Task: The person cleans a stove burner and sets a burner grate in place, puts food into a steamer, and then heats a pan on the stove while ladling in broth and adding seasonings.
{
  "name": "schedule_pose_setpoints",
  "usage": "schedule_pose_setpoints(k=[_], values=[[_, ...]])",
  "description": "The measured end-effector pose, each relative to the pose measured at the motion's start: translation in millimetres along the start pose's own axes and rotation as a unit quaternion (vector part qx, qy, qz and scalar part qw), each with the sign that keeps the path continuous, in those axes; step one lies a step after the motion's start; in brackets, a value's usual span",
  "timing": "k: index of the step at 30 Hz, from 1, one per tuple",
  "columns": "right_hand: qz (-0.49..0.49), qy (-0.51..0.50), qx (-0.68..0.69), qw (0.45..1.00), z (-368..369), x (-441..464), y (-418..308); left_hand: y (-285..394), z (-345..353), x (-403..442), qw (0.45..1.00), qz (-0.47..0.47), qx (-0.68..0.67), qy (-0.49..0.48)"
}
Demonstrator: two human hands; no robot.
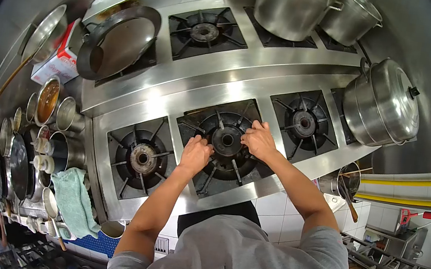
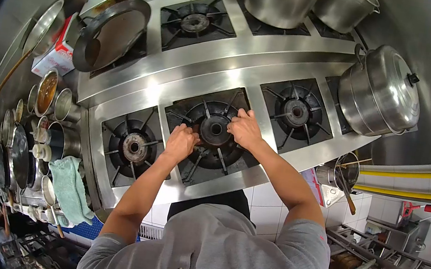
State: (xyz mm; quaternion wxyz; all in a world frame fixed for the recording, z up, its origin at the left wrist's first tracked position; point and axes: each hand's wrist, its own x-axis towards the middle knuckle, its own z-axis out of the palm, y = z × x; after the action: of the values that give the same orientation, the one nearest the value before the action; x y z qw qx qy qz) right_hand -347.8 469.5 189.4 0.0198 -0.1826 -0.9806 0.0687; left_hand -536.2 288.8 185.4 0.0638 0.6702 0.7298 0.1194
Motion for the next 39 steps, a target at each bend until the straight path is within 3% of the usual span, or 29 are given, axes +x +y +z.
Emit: schedule_pose_setpoints(k=[6, 10, 13, 15, 17, 18, 21, 23, 25, 26, 27, 29, 30, 33, 35, 36, 37, 39], values=[[-0.006, 0.004, 0.024, 1.0, 32.5, -1.7, 32.8, 13.3, 35.5, 25.7, 0.998, -0.041, 0.041, -0.04], [0.047, -0.021, -0.006, 0.999, 47.8, 3.4, 27.2, 0.6, 42.3, 30.5, 0.997, -0.049, 0.028, -0.053], [0.033, 0.067, -0.007, 0.997, 63.3, -5.3, 27.0, 0.6, 48.6, 32.8, 0.994, -0.068, 0.039, -0.074], [0.08, 0.007, -0.031, 0.996, 57.8, -5.4, 17.9, -2.3, 52.2, 35.7, 0.998, -0.026, 0.045, -0.047], [0.111, 0.142, 0.014, 0.984, 40.3, -1.8, -6.0, 4.8, 30.1, 38.2, 0.99, -0.031, 0.059, -0.121], [0.121, 0.147, 0.1, 0.977, -0.2, -16.4, -19.8, 3.6, 30.5, 35.7, 0.997, -0.016, 0.008, -0.079], [0.226, 0.212, 0.136, 0.941, -34.6, -71.6, -58.9, 29.1, 14.5, 28.3, 0.997, 0.043, -0.054, -0.022], [0.288, 0.32, 0.108, 0.896, 8.1, -120.6, -73.8, 53.7, 11.0, 18.3, 0.992, 0.111, -0.053, 0.024], [0.366, 0.253, 0.161, 0.881, 41.4, -208.2, -89.9, 86.2, 21.3, 4.7, 0.983, 0.17, -0.066, 0.037], [0.438, 0.179, 0.171, 0.864, 64.1, -255.1, -94.3, 105.3, 34.2, 9.0, 0.962, 0.245, -0.113, 0.038], [0.523, 0.105, 0.199, 0.822, 42.7, -304.9, -117.8, 120.2, 47.8, 7.9, 0.937, 0.311, -0.156, 0.039], [0.651, 0.041, 0.186, 0.734, 82.0, -395.4, -151.6, 173.3, 46.8, 0.4, 0.915, 0.338, -0.207, -0.078], [0.697, 0.044, 0.184, 0.691, 89.6, -436.7, -173.8, 202.5, 39.8, -1.5, 0.887, 0.334, -0.254, -0.192], [0.804, 0.189, 0.141, 0.546, 67.8, -500.5, -248.4, 267.3, 47.9, 1.9, 0.842, 0.35, -0.186, -0.368], [0.821, 0.257, 0.193, 0.472, 65.1, -532.0, -276.5, 311.3, 62.9, -13.4, 0.789, 0.437, -0.305, -0.305], [0.824, 0.293, 0.214, 0.435, 63.3, -551.7, -286.0, 334.8, 74.1, -21.7, 0.779, 0.43, -0.331, -0.314], [0.827, 0.337, 0.206, 0.4, 55.9, -567.3, -297.1, 360.9, 70.2, -30.1, 0.777, 0.465, -0.276, -0.322], [0.822, 0.419, 0.193, 0.334, 43.5, -599.1, -317.4, 397.4, 101.4, -29.9, 0.721, 0.611, -0.162, -0.284]])
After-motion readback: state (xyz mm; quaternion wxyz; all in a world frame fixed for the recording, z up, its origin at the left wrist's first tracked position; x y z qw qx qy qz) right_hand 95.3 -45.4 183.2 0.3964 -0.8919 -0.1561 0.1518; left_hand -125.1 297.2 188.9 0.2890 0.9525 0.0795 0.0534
